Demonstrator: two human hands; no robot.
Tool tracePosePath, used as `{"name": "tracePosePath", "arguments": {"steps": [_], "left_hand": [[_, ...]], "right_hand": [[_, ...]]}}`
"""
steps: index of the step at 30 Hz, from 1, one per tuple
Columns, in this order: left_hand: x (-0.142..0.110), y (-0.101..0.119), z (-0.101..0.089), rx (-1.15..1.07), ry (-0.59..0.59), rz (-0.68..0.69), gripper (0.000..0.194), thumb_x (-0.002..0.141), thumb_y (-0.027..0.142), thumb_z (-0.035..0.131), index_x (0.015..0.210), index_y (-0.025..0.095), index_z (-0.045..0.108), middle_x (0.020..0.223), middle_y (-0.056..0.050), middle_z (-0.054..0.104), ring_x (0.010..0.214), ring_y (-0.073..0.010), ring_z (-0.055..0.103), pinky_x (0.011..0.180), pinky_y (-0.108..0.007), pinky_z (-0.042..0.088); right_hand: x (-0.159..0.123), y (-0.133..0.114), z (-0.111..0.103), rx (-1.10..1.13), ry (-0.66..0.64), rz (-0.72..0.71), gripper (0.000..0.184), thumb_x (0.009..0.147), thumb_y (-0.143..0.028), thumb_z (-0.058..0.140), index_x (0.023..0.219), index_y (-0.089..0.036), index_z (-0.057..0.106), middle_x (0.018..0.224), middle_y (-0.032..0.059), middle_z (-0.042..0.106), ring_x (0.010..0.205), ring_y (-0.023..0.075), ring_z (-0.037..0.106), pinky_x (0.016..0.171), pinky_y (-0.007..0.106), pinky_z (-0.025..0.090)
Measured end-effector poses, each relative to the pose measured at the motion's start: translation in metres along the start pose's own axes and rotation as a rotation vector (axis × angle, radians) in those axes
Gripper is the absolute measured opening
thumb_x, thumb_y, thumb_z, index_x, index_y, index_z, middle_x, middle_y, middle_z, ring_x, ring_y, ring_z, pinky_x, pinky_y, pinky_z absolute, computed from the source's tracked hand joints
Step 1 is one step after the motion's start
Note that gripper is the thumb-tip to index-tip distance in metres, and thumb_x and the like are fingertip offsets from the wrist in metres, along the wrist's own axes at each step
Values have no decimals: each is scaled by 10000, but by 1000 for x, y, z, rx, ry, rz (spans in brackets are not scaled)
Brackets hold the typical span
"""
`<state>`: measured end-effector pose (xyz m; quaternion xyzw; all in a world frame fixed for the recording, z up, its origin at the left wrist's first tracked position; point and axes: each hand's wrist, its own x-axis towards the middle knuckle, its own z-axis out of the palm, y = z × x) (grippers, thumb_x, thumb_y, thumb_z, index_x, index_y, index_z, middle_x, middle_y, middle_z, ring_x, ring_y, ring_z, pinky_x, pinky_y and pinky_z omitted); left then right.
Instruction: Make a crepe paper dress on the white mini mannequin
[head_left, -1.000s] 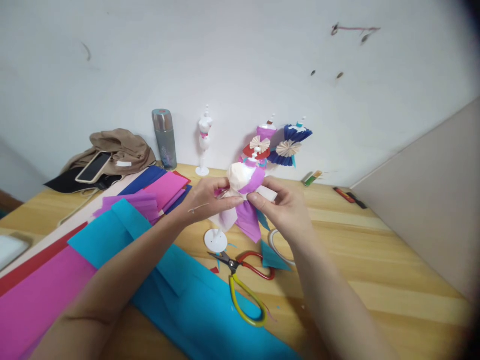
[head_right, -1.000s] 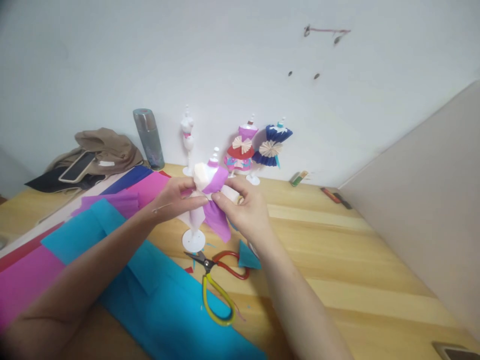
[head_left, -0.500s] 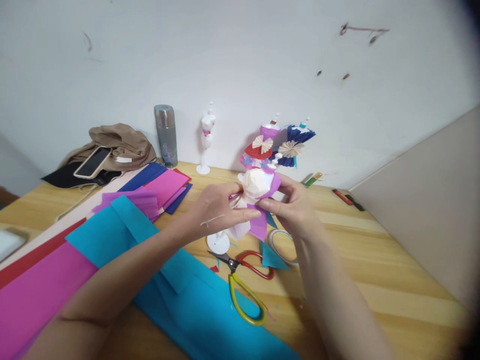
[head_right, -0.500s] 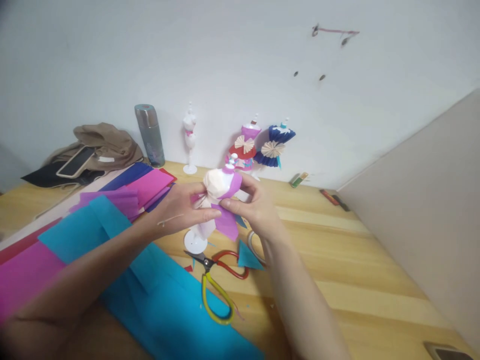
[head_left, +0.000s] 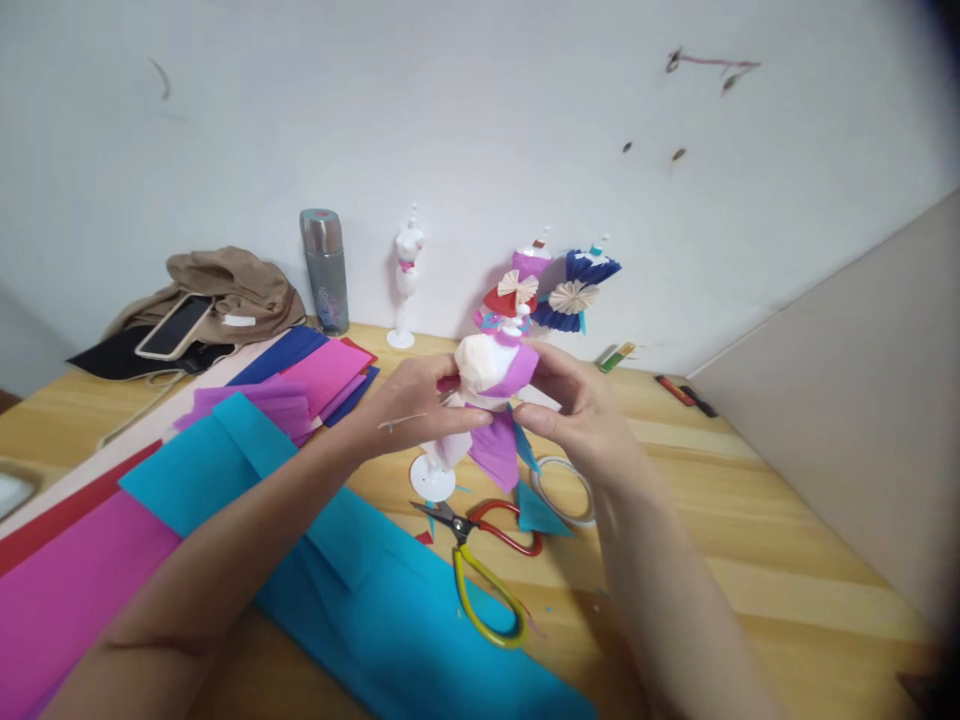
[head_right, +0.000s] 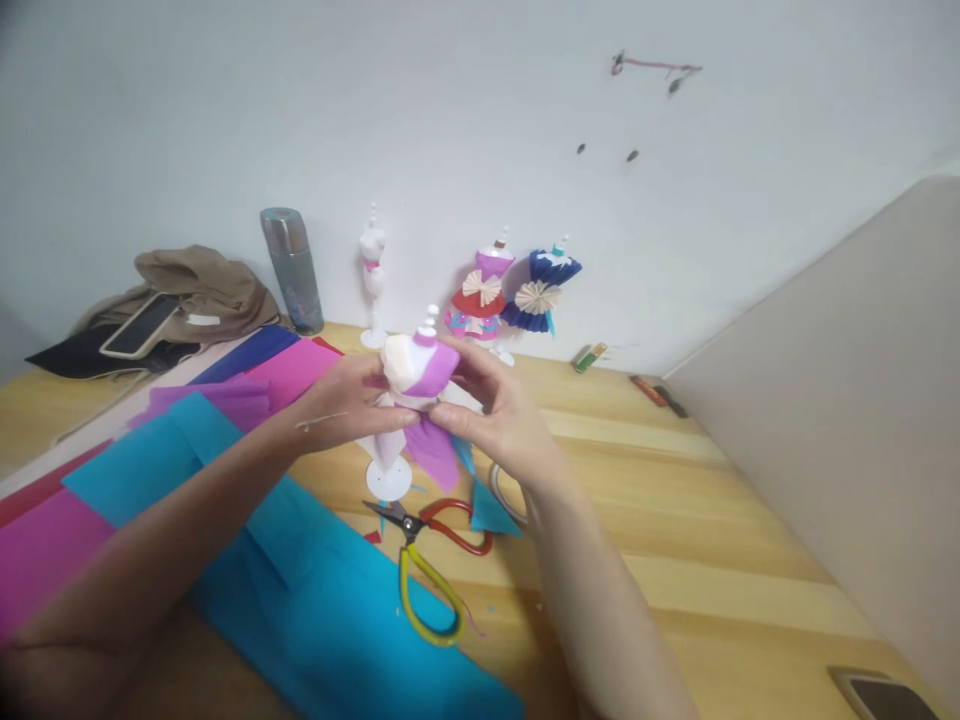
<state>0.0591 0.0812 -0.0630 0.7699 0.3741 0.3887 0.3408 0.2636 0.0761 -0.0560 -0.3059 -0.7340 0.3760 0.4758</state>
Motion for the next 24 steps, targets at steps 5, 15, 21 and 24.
{"name": "tracePosePath", "arguments": {"steps": [5,15,21,24], "left_hand": [[4,-9,-5,-100,-70,-2,339,717,343,734,978,127,732,886,-76,749,819,-213,674,726,-305,534],[5,-10,-5,-25,-35,-2,286,694,286,696,936,137,737,815,-52,715,740,-186,629,656,-284,479],[5,-10,-2,7,9,47,271,689,269,688,920,141,750,793,-44,718,740,-179,629,646,-265,479],[5,-11,-1,19,30,60,281,685,244,678,933,137,754,782,-41,712,725,-169,617,644,-259,477]], "right_hand": [[-1,4,-4,-55,35,93,281,766,-504,806,873,-251,743,905,43,776,900,257,727,846,433,582],[2,13,-4,-80,177,113,192,759,-423,794,729,-250,716,742,14,728,690,211,652,678,370,527],[3,15,-3,-84,233,112,215,753,-441,776,713,-243,702,701,5,710,634,189,619,606,333,488],[2,14,-4,-88,237,129,205,756,-427,771,711,-240,699,682,3,698,599,178,593,563,315,451]]}}
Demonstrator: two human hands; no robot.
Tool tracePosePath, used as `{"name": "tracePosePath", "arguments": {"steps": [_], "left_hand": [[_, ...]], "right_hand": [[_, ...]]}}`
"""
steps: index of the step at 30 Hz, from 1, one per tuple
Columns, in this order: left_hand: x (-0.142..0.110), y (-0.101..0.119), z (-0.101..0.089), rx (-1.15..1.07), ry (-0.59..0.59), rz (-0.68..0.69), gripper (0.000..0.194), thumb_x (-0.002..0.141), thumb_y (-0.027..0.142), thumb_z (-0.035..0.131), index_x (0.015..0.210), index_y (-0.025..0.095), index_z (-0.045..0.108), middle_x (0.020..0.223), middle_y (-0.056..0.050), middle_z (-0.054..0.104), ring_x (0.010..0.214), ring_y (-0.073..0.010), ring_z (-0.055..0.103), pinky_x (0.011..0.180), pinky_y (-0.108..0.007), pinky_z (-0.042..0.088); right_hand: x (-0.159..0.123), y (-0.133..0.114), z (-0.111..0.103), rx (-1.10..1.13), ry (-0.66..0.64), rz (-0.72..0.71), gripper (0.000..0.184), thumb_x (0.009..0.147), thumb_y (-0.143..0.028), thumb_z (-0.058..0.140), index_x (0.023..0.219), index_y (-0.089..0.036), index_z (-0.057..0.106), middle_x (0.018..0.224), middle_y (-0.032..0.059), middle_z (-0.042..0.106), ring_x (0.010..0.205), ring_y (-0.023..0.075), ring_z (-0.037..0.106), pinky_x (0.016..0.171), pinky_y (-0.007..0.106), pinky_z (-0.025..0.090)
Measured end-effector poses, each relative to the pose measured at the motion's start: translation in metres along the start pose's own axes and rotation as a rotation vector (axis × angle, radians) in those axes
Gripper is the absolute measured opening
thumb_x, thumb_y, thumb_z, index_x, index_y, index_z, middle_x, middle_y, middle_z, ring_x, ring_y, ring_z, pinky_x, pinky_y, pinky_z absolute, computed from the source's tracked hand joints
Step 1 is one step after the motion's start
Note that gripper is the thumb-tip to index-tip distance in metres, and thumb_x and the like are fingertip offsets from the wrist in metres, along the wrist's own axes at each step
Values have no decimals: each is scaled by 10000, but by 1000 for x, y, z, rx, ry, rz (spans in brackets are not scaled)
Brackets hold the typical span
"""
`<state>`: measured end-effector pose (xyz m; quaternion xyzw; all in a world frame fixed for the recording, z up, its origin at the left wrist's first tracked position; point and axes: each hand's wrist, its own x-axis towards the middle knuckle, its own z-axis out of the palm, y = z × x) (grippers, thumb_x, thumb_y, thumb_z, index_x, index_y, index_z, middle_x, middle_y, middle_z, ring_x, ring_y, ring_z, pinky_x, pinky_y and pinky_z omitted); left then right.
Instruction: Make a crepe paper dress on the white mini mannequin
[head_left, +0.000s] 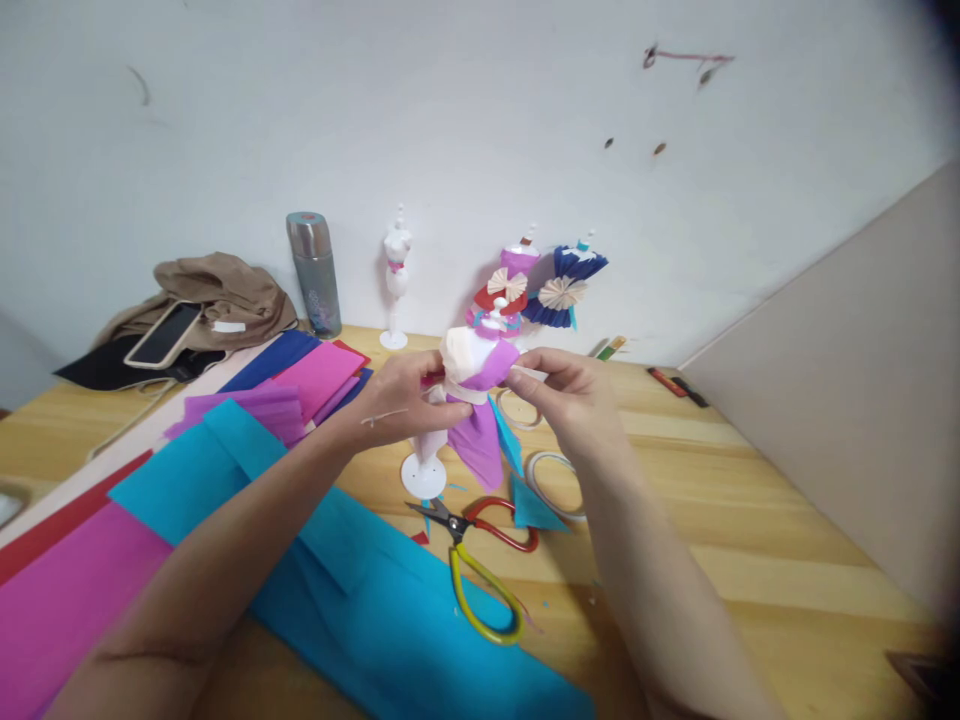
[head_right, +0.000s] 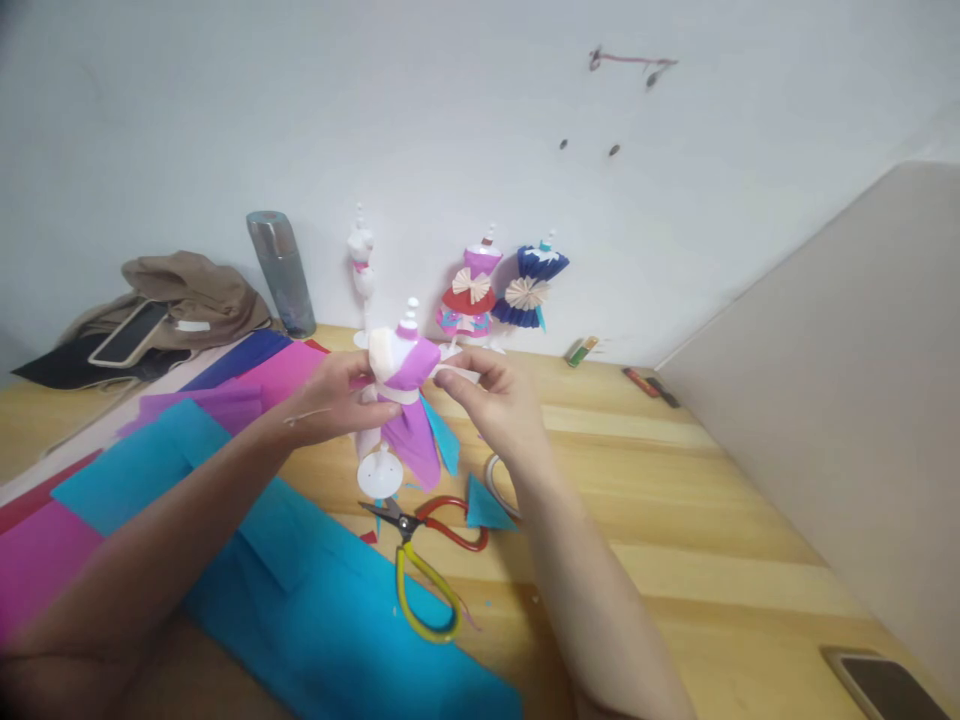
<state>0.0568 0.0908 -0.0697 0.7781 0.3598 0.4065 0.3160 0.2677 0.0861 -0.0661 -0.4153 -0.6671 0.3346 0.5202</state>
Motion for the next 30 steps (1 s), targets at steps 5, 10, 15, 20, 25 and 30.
{"name": "tracePosePath", "arguments": {"steps": [5,10,15,20,25,30], "left_hand": [[0,-1,1,-8,44,-1,225,689,251,672,871,133,734,761,-42,701,702,-161,595,616,-253,453],[0,0,2,8,67,-26,224,682,252,669,861,129,724,783,-45,724,713,-161,622,628,-250,462],[0,0,2,25,96,-57,245,674,248,684,882,127,730,771,-44,742,716,-171,652,645,-253,486],[1,-2,4,23,139,-99,267,676,281,670,884,121,722,781,-57,744,739,-193,672,691,-283,514],[1,3,6,41,169,-141,260,673,272,673,879,125,734,799,-52,757,739,-190,676,683,-274,513],[2,6,6,54,200,-170,285,662,308,669,870,130,746,764,-38,745,701,-177,644,667,-273,484]], "right_hand": [[-2,-2,-2,-12,-28,4,160,771,-388,763,740,-237,718,709,10,705,665,190,631,650,343,491],[-2,-2,-3,-41,-40,-4,174,785,-402,765,751,-240,707,731,7,711,692,201,651,677,353,511],[-1,1,-3,-45,-44,11,195,780,-414,775,751,-231,716,728,16,725,686,213,665,676,370,521],[-6,-5,2,-145,-67,-158,134,824,-327,739,732,-233,715,727,18,735,695,217,683,681,366,530],[-14,-16,10,-267,-19,-341,104,855,-243,698,757,-243,733,747,23,749,692,196,684,661,332,516],[-14,-16,13,-282,57,-350,115,845,-233,697,737,-236,736,678,10,711,625,174,642,595,307,478]]}}
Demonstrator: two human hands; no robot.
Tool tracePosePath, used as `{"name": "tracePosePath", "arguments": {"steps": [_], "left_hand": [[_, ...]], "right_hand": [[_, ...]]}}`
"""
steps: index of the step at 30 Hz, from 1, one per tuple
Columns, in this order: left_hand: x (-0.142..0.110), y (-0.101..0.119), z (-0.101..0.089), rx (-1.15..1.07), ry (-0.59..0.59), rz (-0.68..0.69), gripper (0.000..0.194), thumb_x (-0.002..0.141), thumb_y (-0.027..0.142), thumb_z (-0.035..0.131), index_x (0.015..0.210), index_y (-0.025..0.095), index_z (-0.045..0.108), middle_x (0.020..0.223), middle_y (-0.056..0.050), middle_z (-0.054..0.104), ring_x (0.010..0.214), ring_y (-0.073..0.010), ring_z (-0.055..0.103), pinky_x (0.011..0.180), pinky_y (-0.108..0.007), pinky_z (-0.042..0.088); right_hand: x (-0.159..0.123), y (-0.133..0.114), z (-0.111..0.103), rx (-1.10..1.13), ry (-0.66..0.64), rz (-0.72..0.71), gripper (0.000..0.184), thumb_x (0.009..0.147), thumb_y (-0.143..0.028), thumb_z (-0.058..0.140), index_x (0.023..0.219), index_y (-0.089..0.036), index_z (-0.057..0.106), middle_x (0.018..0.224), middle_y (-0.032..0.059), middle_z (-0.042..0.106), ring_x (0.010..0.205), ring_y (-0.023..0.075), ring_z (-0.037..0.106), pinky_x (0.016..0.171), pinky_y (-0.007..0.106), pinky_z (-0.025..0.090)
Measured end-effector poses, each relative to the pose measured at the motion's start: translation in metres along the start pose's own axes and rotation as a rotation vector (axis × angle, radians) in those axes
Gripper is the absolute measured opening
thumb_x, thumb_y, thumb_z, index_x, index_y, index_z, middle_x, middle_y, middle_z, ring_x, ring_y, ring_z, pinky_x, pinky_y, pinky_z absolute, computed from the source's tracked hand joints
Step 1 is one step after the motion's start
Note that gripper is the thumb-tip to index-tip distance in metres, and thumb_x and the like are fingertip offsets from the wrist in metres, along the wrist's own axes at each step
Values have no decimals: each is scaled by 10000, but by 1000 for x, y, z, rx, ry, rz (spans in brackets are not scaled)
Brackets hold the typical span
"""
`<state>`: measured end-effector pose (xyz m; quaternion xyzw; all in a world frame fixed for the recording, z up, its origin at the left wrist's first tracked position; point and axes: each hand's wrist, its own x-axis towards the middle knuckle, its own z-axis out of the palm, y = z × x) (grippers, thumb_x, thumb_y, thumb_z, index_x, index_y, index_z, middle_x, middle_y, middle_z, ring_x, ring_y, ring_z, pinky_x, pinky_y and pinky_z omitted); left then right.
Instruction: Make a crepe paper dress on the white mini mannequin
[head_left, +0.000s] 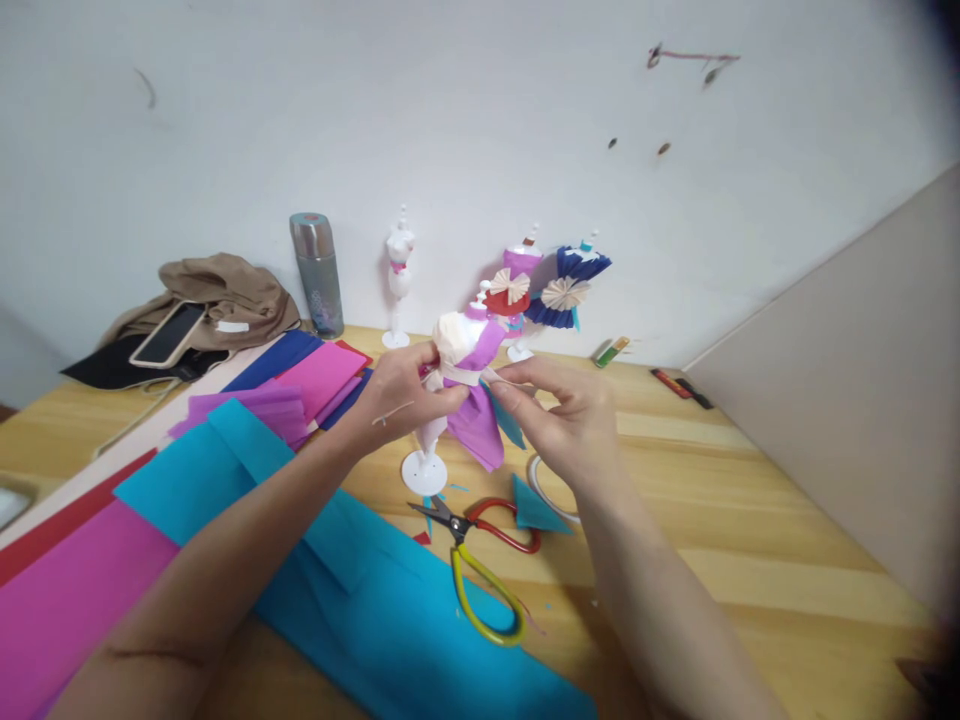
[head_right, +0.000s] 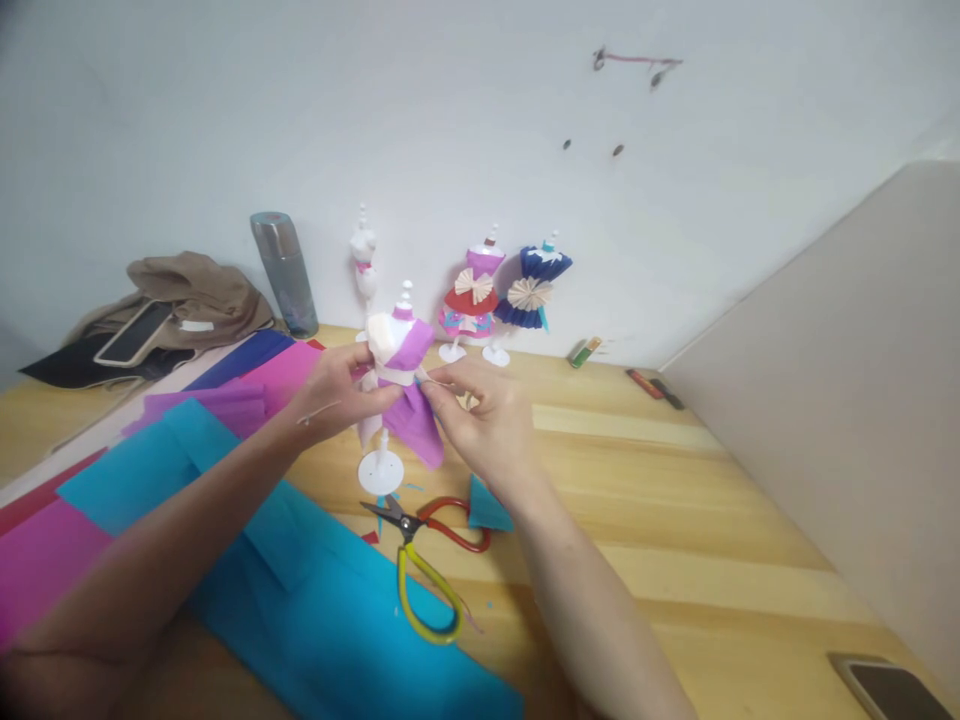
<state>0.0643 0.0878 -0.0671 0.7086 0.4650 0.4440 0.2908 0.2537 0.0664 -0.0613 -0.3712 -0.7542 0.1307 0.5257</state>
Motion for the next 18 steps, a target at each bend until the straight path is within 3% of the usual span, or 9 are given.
{"name": "tracePosePath", "arguments": {"steps": [5,10,18], "left_hand": [[-1,0,1,13,-4,-14,337,654,324,659,899,115,758,774,-52,748,720,-187,642,668,-279,468],[-2,-1,2,57,-6,6,306,670,315,657,890,126,752,783,-55,746,733,-192,645,681,-287,470],[2,-4,0,65,24,-18,291,659,334,644,846,126,727,762,-52,723,715,-187,625,683,-292,483]], "right_hand": [[2,13,0,51,90,135,115,794,-262,728,686,-225,722,613,-9,658,586,165,589,589,310,456],[3,26,-3,108,84,251,118,782,-336,756,726,-233,740,682,16,689,630,200,611,617,354,482],[3,22,0,55,66,105,104,792,-269,725,696,-231,717,613,-1,659,590,183,603,586,330,478]]}}
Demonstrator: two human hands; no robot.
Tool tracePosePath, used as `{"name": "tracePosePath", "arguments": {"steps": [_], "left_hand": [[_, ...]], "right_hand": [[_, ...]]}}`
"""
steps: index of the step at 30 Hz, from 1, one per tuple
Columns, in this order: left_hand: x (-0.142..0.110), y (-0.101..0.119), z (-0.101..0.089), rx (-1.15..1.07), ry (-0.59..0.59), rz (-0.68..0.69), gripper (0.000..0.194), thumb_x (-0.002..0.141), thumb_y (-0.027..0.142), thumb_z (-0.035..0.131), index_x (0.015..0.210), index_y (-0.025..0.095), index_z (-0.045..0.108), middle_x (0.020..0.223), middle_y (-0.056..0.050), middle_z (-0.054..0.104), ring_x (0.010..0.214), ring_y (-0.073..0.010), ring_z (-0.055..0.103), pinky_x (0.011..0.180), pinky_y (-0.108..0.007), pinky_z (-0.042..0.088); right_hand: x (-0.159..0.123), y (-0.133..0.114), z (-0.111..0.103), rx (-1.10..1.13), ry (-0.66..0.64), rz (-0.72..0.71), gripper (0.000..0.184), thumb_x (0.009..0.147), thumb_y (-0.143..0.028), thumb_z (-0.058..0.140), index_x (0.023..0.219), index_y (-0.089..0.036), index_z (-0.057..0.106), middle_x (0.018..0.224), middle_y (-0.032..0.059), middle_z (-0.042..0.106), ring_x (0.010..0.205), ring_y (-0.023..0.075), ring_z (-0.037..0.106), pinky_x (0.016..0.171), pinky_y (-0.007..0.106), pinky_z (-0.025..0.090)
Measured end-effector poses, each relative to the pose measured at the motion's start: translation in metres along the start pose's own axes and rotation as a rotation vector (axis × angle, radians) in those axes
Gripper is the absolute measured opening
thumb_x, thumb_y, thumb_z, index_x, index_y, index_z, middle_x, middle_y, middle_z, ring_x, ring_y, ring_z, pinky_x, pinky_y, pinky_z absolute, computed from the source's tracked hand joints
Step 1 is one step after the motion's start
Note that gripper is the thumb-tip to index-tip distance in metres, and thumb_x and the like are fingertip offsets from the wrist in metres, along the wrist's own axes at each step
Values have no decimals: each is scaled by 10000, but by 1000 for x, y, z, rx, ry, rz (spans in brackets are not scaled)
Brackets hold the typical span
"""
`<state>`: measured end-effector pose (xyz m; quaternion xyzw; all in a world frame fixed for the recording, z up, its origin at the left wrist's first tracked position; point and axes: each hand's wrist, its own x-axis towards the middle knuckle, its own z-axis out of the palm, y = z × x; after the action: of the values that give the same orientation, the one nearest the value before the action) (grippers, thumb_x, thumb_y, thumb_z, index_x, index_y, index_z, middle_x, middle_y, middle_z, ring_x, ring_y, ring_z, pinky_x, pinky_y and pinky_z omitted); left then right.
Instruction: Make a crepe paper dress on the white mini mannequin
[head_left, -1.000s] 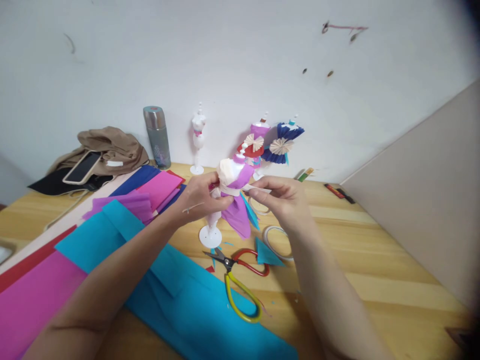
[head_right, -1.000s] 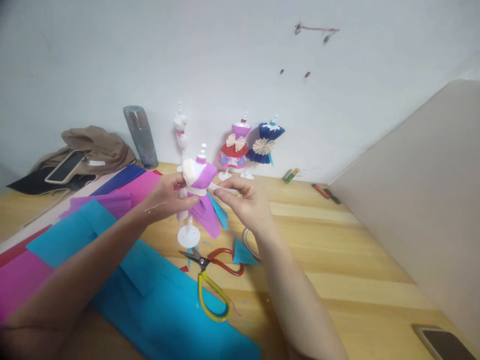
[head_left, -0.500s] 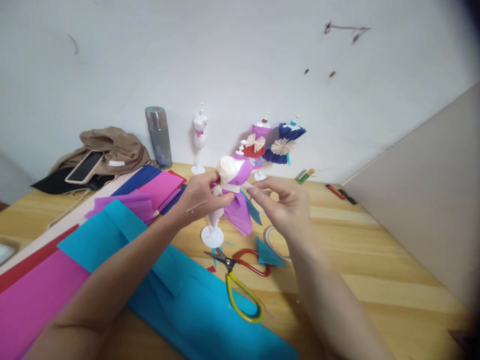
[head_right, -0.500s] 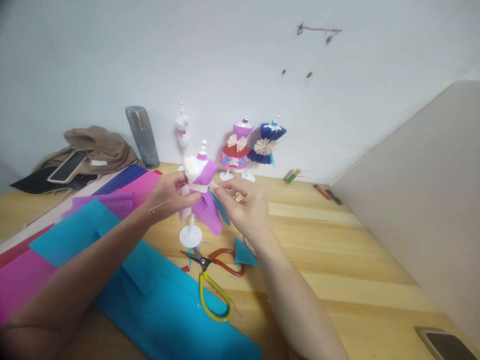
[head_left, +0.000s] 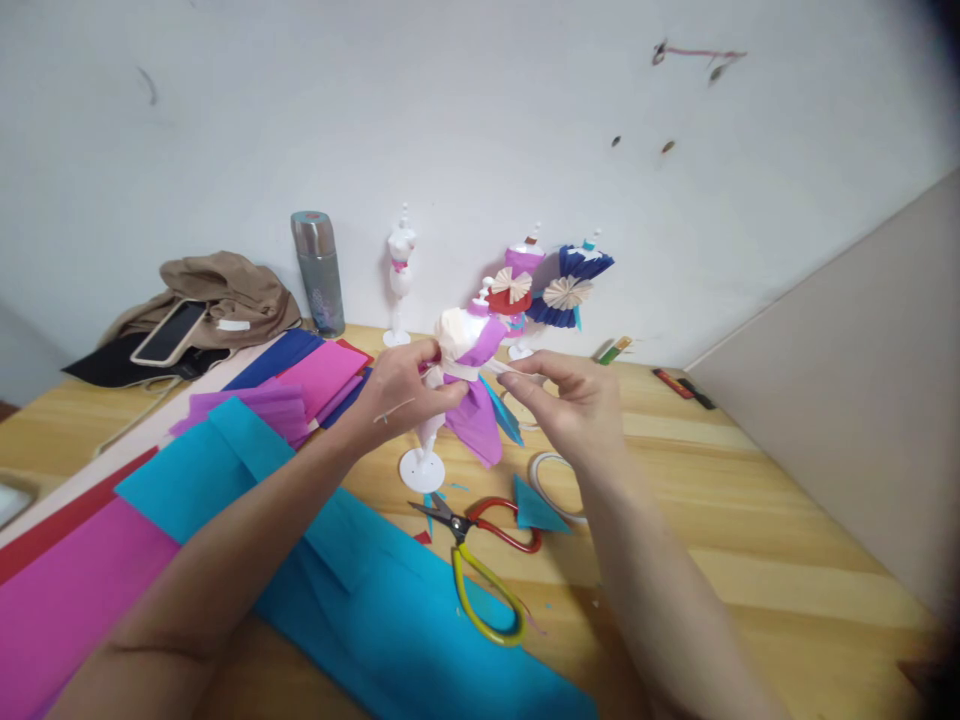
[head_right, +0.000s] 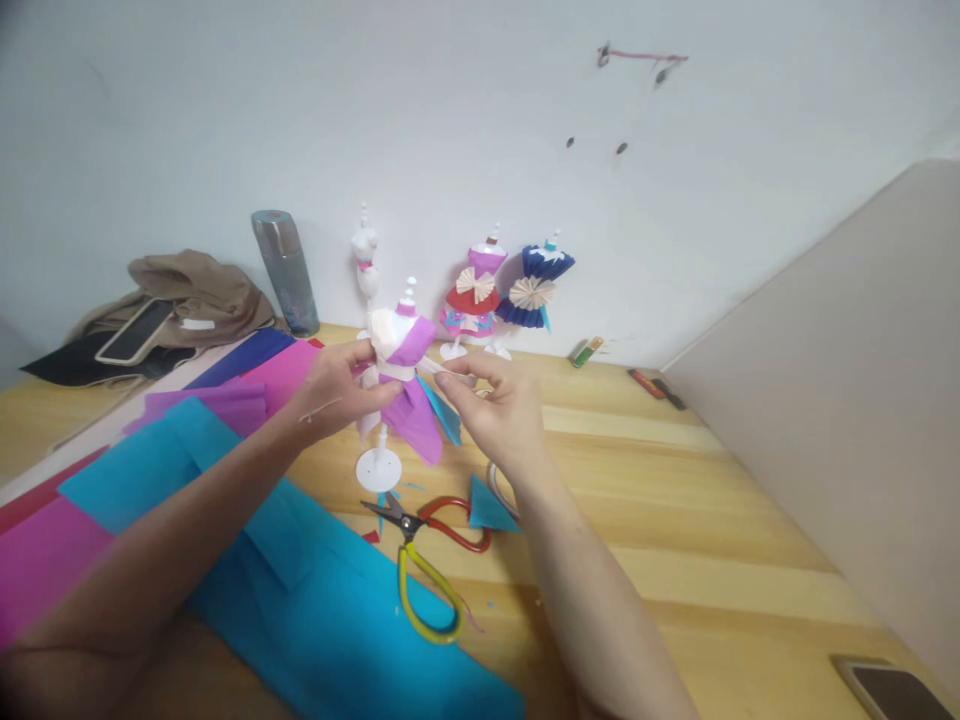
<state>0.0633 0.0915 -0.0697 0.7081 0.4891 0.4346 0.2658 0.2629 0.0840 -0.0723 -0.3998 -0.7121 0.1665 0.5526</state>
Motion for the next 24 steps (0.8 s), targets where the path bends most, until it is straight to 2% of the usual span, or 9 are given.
{"name": "tracePosePath", "arguments": {"steps": [6,10,14,20,24], "left_hand": [[0,-4,2,-40,12,32,286,666,360,646,831,136,715,750,-45,713,706,-186,621,670,-292,489],[-3,-8,6,-56,24,85,238,711,346,650,838,154,712,749,-23,715,690,-169,627,701,-294,493],[-4,-11,9,-41,39,133,202,748,343,657,809,156,706,736,-21,710,661,-152,606,652,-274,471],[-7,-2,12,196,163,128,161,742,324,692,728,165,672,704,-28,687,656,-158,592,618,-272,417],[-8,3,11,214,129,120,149,736,309,703,745,161,686,726,-41,698,677,-169,608,639,-282,432]], "right_hand": [[-8,-18,5,-109,-79,-167,117,874,-214,679,769,-241,724,700,13,720,645,185,662,606,319,505],[-12,-22,11,-217,-42,-267,139,903,-195,655,783,-239,707,754,43,727,705,208,677,654,347,529],[-14,-20,18,-297,-13,-327,164,920,-189,624,782,-222,706,761,58,716,738,216,676,678,359,534],[-14,-24,18,-232,-7,-234,174,920,-197,608,775,-222,699,738,39,702,713,198,661,668,338,520],[-11,-27,10,-163,22,-94,160,899,-251,648,744,-256,688,671,1,671,621,184,619,612,332,494]]}}
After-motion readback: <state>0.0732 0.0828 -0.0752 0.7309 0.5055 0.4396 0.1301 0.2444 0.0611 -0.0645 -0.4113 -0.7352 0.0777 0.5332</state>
